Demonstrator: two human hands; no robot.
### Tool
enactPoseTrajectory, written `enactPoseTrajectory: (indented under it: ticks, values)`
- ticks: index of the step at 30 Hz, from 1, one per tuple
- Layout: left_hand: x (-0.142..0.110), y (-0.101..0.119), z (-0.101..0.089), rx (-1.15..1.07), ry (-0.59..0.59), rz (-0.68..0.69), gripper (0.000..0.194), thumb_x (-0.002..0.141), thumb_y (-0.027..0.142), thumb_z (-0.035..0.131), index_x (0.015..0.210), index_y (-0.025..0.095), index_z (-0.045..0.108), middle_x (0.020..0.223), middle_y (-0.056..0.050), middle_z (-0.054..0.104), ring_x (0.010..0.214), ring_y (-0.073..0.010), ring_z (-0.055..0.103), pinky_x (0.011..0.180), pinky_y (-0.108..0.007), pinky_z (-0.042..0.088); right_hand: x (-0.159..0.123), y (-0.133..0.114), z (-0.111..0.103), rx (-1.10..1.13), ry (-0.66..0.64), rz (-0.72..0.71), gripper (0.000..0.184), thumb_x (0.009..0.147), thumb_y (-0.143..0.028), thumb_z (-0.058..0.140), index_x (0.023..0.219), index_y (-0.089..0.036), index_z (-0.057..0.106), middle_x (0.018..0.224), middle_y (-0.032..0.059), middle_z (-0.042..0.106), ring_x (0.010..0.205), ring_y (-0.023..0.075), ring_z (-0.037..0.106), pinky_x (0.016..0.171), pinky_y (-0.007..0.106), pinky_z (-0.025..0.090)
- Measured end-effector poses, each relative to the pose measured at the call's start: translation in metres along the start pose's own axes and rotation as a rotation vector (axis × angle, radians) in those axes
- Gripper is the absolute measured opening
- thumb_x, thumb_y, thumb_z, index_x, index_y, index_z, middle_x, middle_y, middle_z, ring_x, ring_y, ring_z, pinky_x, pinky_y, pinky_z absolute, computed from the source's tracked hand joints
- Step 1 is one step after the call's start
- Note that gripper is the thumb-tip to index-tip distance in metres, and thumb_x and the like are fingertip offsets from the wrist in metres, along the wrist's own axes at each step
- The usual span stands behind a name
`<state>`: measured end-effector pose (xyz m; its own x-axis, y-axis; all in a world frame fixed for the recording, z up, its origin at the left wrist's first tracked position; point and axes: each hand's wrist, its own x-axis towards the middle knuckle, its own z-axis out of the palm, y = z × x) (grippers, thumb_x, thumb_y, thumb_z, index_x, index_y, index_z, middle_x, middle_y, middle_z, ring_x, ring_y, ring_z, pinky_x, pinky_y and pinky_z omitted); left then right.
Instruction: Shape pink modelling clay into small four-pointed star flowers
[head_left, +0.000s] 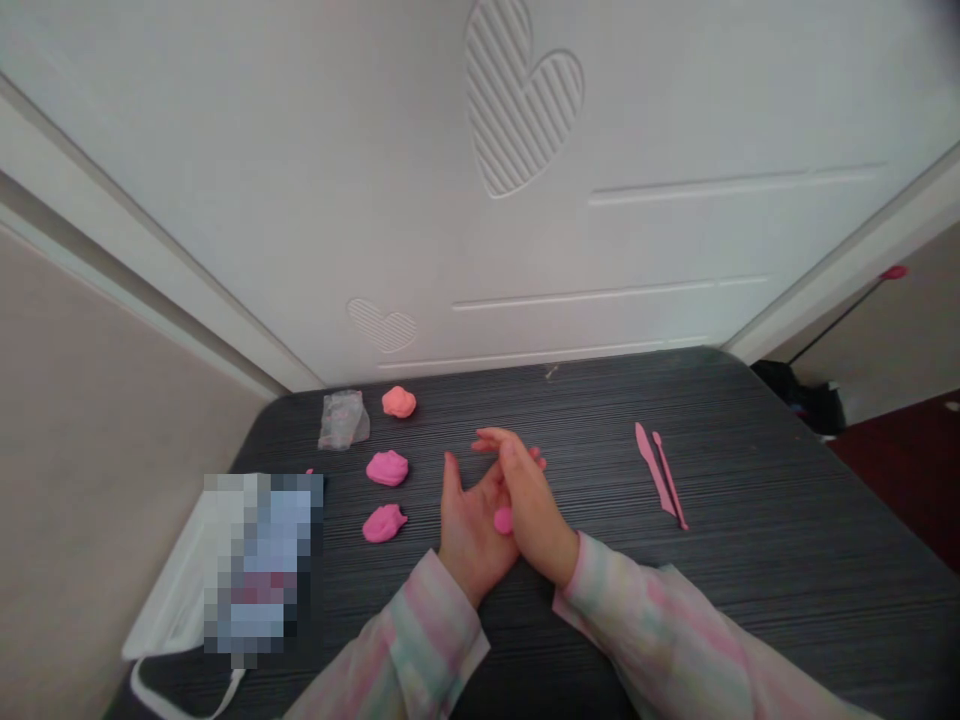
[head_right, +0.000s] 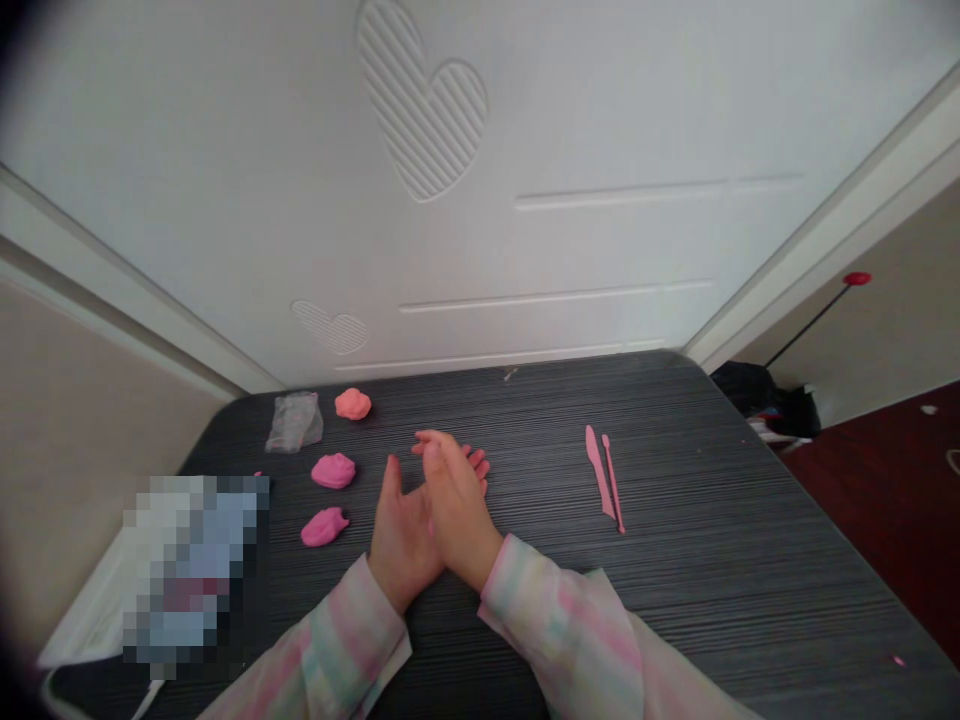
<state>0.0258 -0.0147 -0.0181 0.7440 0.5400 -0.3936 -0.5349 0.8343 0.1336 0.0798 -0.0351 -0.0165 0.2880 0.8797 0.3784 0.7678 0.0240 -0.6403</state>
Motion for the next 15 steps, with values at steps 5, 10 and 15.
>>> enactPoseTrajectory:
  ticks: [5,10,15]
  values:
    - [-0.004,0.000,0.004,-0.017,-0.046,-0.016,0.056,0.079,0.055,0.029,0.100,0.012,0.056,0.100,-0.011,0.061,0.098,-0.0238,0.055,0.086,-0.035,0.040,0.010,0.001,-0.013,0.674,0.066,0.352,0.035,0.087,-0.038,0.024,0.092,-0.021,0.054,0.090,0.0032,0.060,0.091,0.0150,0.055,0.084,0.033,0.041]
    - [-0.007,0.000,0.011,-0.093,-0.047,-0.049,0.053,0.080,0.054,0.028,0.098,0.013,0.056,0.082,-0.006,0.063,0.079,-0.0167,0.059,0.077,-0.027,0.043,0.017,0.007,-0.015,0.952,0.088,0.377,0.029,0.085,-0.041,0.031,0.089,-0.022,0.053,0.093,0.0019,0.056,0.090,0.0140,0.054,0.084,0.033,0.041]
    - [-0.008,-0.001,0.009,-0.059,-0.038,-0.026,0.056,0.080,0.054,0.028,0.107,0.012,0.053,0.103,-0.011,0.060,0.099,-0.0239,0.054,0.086,-0.035,0.039,0.013,0.004,-0.015,0.625,-0.009,0.163,0.024,0.086,-0.032,0.032,0.091,-0.021,0.053,0.093,0.0029,0.057,0.092,0.0137,0.051,0.085,0.031,0.038]
